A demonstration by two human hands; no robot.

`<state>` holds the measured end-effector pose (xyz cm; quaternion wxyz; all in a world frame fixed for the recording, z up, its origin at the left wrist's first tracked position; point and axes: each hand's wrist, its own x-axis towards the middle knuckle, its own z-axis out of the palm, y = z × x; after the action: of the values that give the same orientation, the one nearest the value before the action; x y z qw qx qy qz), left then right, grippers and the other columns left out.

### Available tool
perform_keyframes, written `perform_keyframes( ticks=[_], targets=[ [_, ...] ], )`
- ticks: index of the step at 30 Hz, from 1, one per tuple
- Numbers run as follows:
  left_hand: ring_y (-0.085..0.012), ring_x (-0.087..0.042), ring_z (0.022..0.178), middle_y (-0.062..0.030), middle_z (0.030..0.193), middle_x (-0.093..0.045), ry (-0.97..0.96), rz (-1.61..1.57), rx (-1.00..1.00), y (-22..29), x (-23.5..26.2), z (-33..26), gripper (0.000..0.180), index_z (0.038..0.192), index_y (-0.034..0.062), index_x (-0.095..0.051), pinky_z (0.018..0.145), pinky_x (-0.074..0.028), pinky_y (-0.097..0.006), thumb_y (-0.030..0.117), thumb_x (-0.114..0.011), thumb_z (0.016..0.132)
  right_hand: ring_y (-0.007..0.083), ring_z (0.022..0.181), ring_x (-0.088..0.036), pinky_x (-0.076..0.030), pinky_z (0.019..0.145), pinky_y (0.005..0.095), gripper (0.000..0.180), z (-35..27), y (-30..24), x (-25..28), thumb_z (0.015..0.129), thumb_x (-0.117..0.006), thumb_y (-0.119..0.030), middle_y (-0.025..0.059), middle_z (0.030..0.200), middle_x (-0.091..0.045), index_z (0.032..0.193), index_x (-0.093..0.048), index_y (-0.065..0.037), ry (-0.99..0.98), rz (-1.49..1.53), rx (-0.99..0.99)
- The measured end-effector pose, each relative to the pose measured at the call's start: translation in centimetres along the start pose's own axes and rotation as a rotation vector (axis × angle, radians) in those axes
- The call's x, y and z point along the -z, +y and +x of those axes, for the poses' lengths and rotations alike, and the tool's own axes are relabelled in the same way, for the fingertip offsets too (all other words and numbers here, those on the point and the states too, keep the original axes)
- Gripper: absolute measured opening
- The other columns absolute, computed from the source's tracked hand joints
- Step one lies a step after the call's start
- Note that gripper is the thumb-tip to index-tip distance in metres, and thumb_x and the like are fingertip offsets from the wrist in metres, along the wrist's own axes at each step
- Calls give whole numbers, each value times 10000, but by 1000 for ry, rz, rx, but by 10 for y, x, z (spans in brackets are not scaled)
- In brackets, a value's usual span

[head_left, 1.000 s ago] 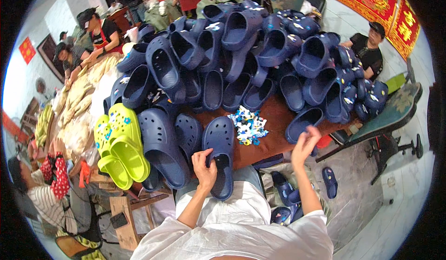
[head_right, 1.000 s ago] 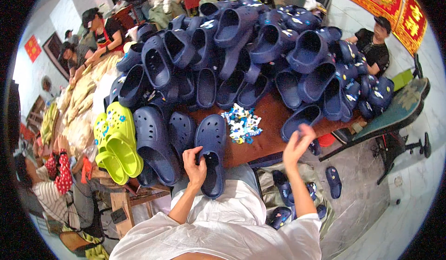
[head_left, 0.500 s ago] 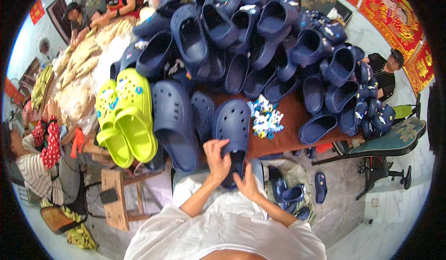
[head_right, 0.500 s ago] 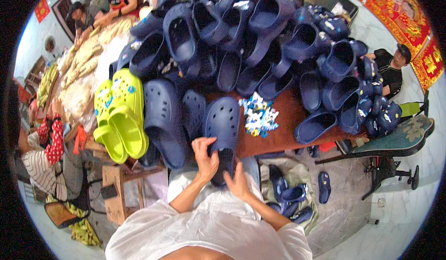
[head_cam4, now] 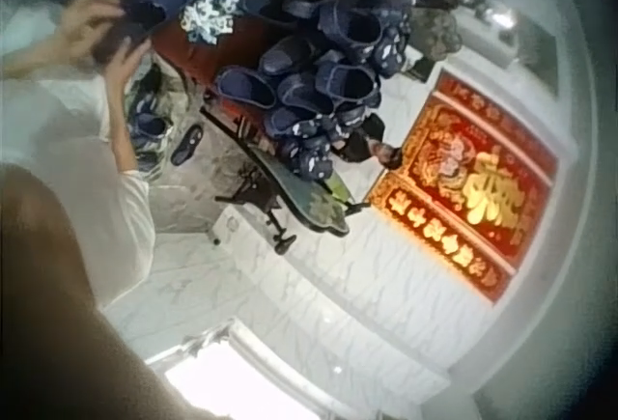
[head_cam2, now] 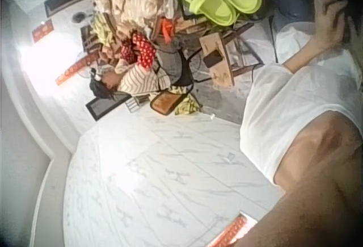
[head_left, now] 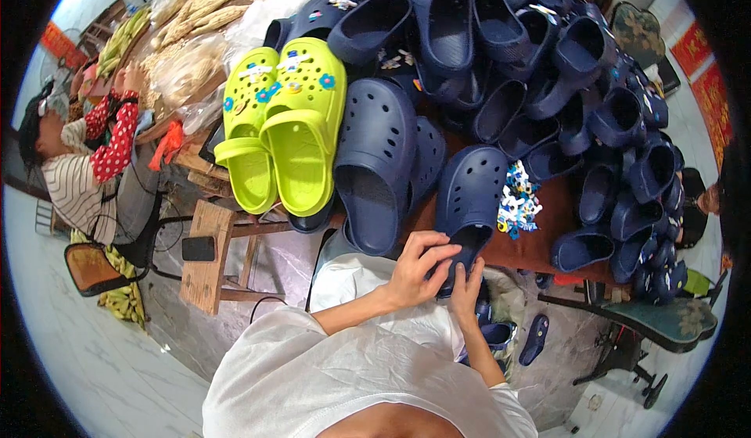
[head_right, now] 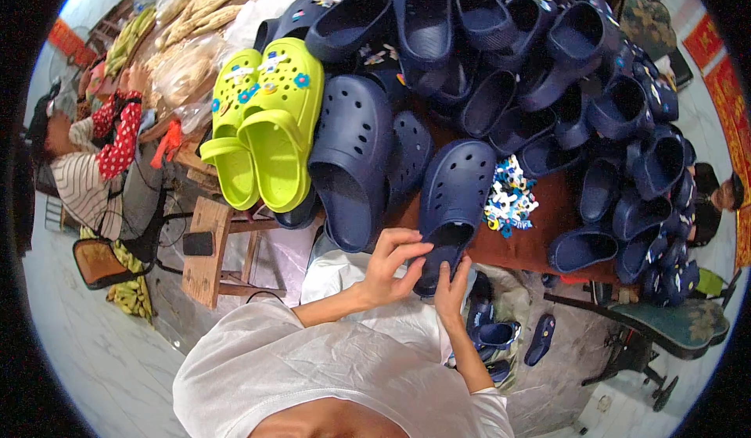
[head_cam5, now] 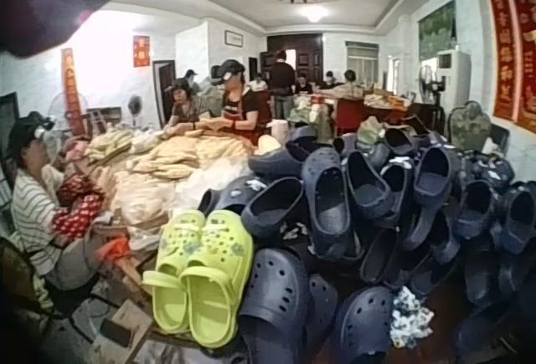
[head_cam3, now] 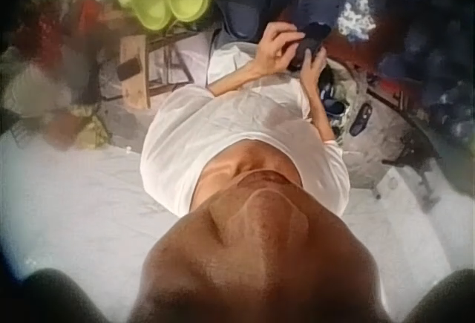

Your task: Attaching decorative plastic charms into the holes of foam clogs.

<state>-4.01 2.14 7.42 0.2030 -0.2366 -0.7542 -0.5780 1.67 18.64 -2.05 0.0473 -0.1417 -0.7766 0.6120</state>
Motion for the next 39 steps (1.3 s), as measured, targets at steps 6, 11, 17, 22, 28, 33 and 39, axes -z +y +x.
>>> perform_keyframes(
  ticks=[6,11,17,22,28,33,39],
  targets=[
    [-303,-571,1037,-164,1095,-566,179,46,44,4,36,13,342,1059,30,-664,862,-487,-354,-89,-654,739,248,1222,-466,-320,1069,346,434,11,-2,-9,994,-465,-93,188,1324,-481,1386,-342,44,62,57,17],
    [-267,-553,1059,-154,1127,-548,203,184,139,-6,58,34,381,1186,3,-567,925,-442,-351,-37,-633,813,252,1238,-458,-322,1068,348,449,6,-8,-10,1008,-464,-138,198,1337,-474,1396,-338,52,60,22,29],
    [-229,-526,1068,-144,1179,-484,314,-177,376,-21,45,41,472,1254,-25,-421,925,-442,-347,39,-663,855,290,1238,-462,-322,1068,371,493,-3,-15,-6,1013,-481,-199,221,1337,-474,1396,-333,74,176,-75,68],
    [-170,-505,1050,-73,1164,-486,419,-336,474,-26,40,63,509,1283,22,-359,947,-398,-310,12,-659,872,319,1203,-475,-333,1057,385,477,-4,16,-1,1006,-496,-210,242,1282,-492,1366,-373,77,241,-230,122],
    [-263,-477,1237,-190,1347,-487,328,-300,543,-44,38,75,526,1375,-77,-376,1073,-337,-358,141,-616,961,297,1203,-472,-343,1047,379,481,-6,-29,21,1003,-489,-188,225,1296,-474,1387,-334,56,344,-136,48],
    [-235,-528,1161,-171,1299,-545,318,-237,568,-46,30,80,460,1320,-89,-460,1029,-378,-346,171,-608,972,264,1242,-449,-312,1079,364,468,-11,-27,48,992,-477,-116,199,1348,-453,1402,-317,47,571,-63,47],
    [-219,-541,1130,-161,1282,-560,359,-252,542,-42,26,83,431,1286,-94,-489,997,-399,-342,185,-601,977,233,1313,-405,-277,1115,347,509,-7,-4,100,967,-524,-56,175,1407,-424,1415,-313,62,717,28,127]
  ],
)
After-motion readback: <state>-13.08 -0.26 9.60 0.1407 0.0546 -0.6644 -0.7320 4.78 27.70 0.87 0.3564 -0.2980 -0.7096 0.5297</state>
